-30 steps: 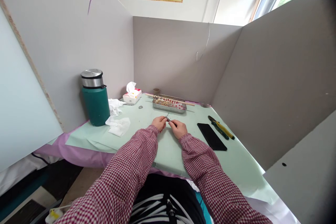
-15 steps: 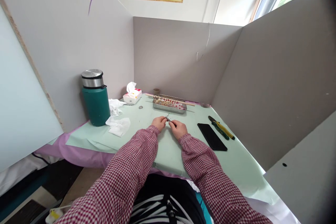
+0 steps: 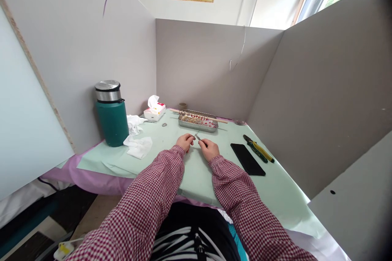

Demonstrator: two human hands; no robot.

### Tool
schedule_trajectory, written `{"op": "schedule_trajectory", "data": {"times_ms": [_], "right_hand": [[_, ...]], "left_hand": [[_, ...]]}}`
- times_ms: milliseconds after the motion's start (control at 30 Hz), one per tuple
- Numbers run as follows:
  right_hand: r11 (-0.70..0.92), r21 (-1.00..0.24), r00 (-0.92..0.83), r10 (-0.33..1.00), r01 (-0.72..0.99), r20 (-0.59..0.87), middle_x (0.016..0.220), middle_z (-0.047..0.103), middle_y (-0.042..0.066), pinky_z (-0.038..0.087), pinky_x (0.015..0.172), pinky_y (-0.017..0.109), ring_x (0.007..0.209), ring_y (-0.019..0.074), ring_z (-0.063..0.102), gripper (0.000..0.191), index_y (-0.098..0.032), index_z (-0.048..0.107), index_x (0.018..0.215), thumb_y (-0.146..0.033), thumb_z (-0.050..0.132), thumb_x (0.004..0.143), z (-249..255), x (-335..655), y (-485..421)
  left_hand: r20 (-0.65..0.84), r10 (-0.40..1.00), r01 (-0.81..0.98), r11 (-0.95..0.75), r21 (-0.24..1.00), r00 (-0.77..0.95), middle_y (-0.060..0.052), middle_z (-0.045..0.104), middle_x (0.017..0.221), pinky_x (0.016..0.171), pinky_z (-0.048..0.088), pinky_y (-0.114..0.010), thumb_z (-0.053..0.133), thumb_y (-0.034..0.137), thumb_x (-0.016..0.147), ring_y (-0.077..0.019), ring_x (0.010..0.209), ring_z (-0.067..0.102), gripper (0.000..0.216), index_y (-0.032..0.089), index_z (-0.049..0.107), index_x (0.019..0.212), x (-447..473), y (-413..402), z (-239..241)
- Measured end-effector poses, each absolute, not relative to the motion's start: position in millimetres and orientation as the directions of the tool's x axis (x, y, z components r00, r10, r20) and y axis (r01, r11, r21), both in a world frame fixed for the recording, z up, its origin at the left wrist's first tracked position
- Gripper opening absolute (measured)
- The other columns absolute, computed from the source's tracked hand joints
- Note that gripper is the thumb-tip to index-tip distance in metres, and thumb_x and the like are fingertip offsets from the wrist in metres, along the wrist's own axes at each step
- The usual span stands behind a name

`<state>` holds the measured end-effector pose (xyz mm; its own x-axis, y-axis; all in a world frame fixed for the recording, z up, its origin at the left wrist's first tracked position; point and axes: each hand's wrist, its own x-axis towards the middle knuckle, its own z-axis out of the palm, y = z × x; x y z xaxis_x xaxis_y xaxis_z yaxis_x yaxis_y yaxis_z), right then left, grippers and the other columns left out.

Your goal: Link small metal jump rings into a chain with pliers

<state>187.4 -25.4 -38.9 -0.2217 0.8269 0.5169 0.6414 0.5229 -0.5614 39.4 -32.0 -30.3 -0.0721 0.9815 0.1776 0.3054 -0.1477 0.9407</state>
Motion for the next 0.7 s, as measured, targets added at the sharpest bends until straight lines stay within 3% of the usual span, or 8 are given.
{"op": "schedule_trajectory", "data": {"times_ms": [400,700], "right_hand": [[0.582,-0.535,-0.279,0.792,0.612,0.543,0.073,0.062,0.001,0.036,0.061,0.022,0.067,0.0134,0.053,0.033,-0.021,0.065,0.081,-0.041,0.039,0.081,-41.4,187.9,-25.3],[0.560,-0.507,-0.269,0.800,0.655,0.536,0.070,0.062,0.001,0.035,0.060,0.022,0.064,0.0135,0.053,0.032,-0.021,0.065,0.078,-0.040,0.040,0.081,-40.8,187.2,-25.4]], "left_hand": [[0.179,0.981,0.226,-0.157,0.961,-0.079,0.005,0.049,0.059,0.030,0.027,-0.017,0.042,0.025,0.077,-0.0017,0.028,0.034,0.017,0.014,0.054,0.079,39.8,-30.6,-30.7],[0.174,0.984,0.273,-0.156,0.949,-0.043,0.005,0.050,0.057,0.029,0.027,-0.017,0.044,0.030,0.076,-0.0030,0.028,0.036,0.019,0.014,0.053,0.081,40.3,-32.5,-30.9]]}}
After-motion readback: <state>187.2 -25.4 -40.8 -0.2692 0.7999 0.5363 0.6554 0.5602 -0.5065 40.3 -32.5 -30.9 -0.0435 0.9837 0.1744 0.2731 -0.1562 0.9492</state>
